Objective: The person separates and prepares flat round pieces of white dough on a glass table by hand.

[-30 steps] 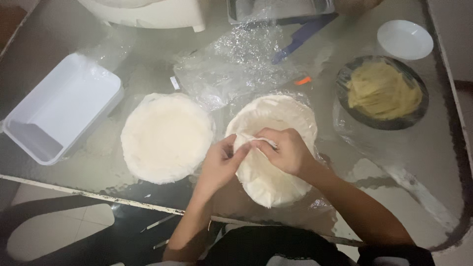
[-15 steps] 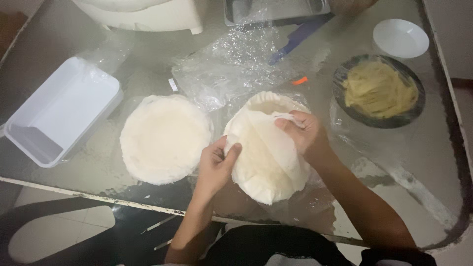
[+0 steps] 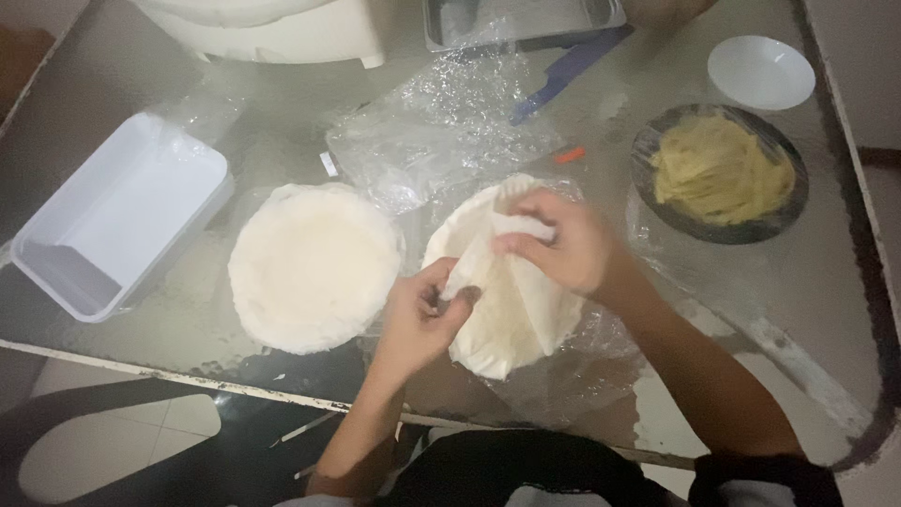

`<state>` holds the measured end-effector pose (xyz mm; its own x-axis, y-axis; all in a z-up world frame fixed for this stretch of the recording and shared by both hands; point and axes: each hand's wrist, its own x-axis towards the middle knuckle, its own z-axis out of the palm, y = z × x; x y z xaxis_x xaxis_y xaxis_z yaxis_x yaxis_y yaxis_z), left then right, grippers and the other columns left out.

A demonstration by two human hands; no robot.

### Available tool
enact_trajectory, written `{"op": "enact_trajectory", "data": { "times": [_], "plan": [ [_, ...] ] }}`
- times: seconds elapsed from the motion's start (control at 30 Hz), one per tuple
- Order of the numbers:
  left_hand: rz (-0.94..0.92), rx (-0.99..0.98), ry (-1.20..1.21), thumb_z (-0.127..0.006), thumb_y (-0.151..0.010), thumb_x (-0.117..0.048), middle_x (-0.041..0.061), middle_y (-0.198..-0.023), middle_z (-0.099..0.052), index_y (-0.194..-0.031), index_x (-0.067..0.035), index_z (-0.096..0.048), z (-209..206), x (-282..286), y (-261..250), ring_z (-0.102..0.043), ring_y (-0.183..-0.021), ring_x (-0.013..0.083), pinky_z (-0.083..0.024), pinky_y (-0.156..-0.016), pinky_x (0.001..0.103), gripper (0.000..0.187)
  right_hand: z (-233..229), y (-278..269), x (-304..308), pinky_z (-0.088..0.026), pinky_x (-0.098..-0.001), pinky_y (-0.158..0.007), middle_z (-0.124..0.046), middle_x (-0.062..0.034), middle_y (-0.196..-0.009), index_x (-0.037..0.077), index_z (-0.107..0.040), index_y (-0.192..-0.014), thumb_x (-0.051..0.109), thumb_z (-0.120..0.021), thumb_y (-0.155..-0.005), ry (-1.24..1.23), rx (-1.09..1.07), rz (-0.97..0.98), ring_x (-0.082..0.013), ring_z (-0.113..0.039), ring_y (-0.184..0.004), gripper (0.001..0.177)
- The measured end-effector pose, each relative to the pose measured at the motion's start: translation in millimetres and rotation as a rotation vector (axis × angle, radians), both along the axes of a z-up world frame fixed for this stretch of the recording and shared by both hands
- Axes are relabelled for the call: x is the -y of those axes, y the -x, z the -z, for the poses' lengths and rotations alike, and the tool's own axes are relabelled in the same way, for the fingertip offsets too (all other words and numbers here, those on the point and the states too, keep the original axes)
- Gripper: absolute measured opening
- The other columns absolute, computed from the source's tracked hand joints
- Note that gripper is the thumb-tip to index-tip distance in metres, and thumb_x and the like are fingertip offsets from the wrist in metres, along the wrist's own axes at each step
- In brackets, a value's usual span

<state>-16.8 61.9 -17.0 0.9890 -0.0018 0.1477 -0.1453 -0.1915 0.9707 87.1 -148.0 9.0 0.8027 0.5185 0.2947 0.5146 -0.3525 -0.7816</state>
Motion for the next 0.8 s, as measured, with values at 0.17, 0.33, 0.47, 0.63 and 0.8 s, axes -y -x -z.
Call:
{"op": "enact_trajectory", "data": {
  "times": [0.17,0.33,0.47,0.63,0.8],
  "plan": [
    [-0.054,-0.036,-0.208,-0.074,-0.090,-0.027,0.005,-0.074,-0.069,-0.115,-0.002,-0.073,-32,-1,-16,-0.060,-0.059,0.0085,-0.049,-0.054,0.030,0.035,11,0,-19,-0.058,-0.0351,-0.080,-0.073,-0.0186,-0.115,0.001,-0.069,-0.122,0.020,-0.068,-0.103,-0.017,0.304,-0.021,-0.0250,-0.074,-0.095,0.028],
    [-0.072,-0.069,-0.532,-0.073,-0.090,-0.040,0.019,-0.054,-0.056,-0.108,0.001,-0.075,-36,-4,-31,-0.056,-0.047,0.0276,-0.046,-0.052,0.039,0.045,14,10,-24,-0.058,-0.0335,-0.066,-0.075,-0.0166,-0.100,0.001,-0.071,-0.117,0.019,-0.069,-0.096,0.019,0.042,0.000,-0.0221,-0.074,-0.080,0.028],
    [-0.162,-0.016,-0.511,-0.074,-0.091,-0.038,0.019,-0.048,-0.051,-0.105,0.008,-0.071,-14,-6,-36,-0.060,-0.042,0.0281,-0.046,-0.049,0.040,0.049,19,4,-19,-0.057,-0.0298,-0.071,-0.078,-0.0134,-0.107,0.001,-0.073,-0.115,0.016,-0.067,-0.098,-0.159,0.040,0.031,-0.0156,-0.072,-0.085,0.023],
    [-0.200,0.081,-0.296,-0.073,-0.097,-0.034,0.012,-0.049,-0.053,-0.079,0.006,-0.068,4,-12,-34,-0.062,-0.074,0.0085,-0.048,-0.052,0.030,0.044,34,-6,-10,-0.055,-0.0259,-0.071,-0.078,-0.0111,-0.094,0.000,-0.076,-0.113,0.017,-0.069,-0.098,-0.248,-0.093,0.208,-0.0098,-0.068,-0.082,0.023],
    [-0.217,-0.053,-0.001,-0.069,-0.097,-0.025,-0.006,-0.065,-0.063,-0.116,0.000,-0.074,-3,-10,-24,-0.047,-0.053,-0.0009,-0.036,-0.045,0.021,0.032,42,-22,1,-0.052,-0.0298,-0.058,-0.075,-0.0121,-0.080,-0.002,-0.075,-0.101,0.019,-0.065,-0.101,-0.303,-0.144,0.268,-0.0143,-0.068,-0.063,0.023]
  ]
}}
